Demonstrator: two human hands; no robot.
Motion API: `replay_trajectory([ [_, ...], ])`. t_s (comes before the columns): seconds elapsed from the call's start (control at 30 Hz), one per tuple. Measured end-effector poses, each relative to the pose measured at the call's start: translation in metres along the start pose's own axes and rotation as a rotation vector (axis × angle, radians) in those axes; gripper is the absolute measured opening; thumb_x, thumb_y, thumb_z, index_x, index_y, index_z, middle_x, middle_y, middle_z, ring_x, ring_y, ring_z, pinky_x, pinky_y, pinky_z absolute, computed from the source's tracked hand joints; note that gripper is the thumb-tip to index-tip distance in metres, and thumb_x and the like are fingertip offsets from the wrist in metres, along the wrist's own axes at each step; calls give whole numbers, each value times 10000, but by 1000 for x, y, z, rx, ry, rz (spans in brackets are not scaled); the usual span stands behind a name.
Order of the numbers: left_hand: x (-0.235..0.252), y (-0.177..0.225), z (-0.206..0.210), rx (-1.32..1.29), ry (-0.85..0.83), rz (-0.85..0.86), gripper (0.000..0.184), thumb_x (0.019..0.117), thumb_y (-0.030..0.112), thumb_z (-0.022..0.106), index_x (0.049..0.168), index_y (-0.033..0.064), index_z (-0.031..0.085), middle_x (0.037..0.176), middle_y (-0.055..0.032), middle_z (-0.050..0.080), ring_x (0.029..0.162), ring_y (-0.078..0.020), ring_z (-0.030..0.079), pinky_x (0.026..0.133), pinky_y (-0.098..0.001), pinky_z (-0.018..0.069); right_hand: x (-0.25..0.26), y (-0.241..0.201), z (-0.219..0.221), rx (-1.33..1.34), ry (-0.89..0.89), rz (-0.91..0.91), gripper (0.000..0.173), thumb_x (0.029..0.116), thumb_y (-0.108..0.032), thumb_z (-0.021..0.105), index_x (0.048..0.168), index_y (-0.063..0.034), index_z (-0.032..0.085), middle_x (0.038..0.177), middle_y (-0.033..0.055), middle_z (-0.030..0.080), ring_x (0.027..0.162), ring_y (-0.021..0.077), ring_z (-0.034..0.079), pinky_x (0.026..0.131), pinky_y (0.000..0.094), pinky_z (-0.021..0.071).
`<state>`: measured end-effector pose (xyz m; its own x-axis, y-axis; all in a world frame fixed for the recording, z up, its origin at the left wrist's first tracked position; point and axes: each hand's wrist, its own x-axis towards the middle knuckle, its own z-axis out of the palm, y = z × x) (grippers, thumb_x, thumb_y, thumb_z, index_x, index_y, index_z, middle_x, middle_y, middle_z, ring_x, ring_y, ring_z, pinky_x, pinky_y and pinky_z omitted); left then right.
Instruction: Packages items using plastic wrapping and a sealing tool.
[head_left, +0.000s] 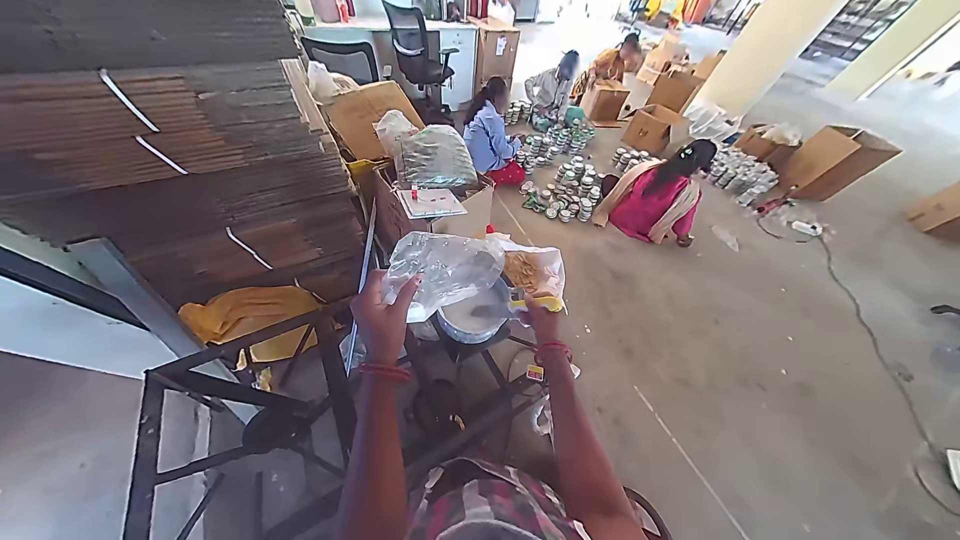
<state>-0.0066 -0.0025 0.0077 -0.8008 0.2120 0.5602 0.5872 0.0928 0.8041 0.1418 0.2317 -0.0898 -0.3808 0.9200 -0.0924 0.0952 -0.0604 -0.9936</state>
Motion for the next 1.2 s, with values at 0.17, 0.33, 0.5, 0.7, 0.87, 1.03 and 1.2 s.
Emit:
replay_trajectory([
  [0.17,4,3,-1,22,-19,-8,308,901,209,782,1093,-11,684,935,-88,718,859,-50,675,825,-274,547,-16,-11,12,68,-59,21,216,982,-86,687,1138,53,628,910,151,709,670,179,705,634,328,626],
  [0.33,6,3,-3,17,18,20,351,887,211,788,1109,-42,687,962,-111,722,897,-58,683,858,-275,550,-8,-23,-1,-76,-74,-15,236,967,-153,720,1103,29,658,844,119,718,639,160,696,637,331,617],
  [0.5,4,2,0,22,16,44,335,890,191,782,1102,-50,686,967,-99,726,903,-7,677,858,-211,539,-4,-15,12,-72,-56,-47,228,971,-169,714,1117,2,675,862,106,722,670,156,695,667,341,612],
  [0.7,6,2,-2,39,16,43,320,896,182,774,1096,-50,685,952,-94,726,889,7,672,847,-194,533,-2,-24,-4,-126,-43,-17,229,965,-186,726,1095,-3,680,882,112,724,687,170,709,686,359,626],
  [0.87,8,1,1,42,19,30,323,901,183,769,1097,-58,679,948,-104,723,885,-10,673,845,-210,534,-7,-17,12,-53,-149,-58,189,964,-140,715,1084,0,674,868,100,726,665,152,703,646,322,617],
  [1.03,10,2,3,37,26,36,314,896,186,772,1081,-51,681,939,-91,719,867,13,664,829,-189,533,-1,-25,-5,-129,-131,-90,208,957,-166,727,1071,2,682,857,98,727,668,151,705,671,342,624],
  [1.2,12,4,8,18,3,47,321,895,195,776,1088,-44,681,938,-71,713,861,19,653,824,-187,526,6,-12,12,-79,-132,-64,206,964,-173,725,1088,-13,686,865,105,730,670,160,701,668,349,612],
])
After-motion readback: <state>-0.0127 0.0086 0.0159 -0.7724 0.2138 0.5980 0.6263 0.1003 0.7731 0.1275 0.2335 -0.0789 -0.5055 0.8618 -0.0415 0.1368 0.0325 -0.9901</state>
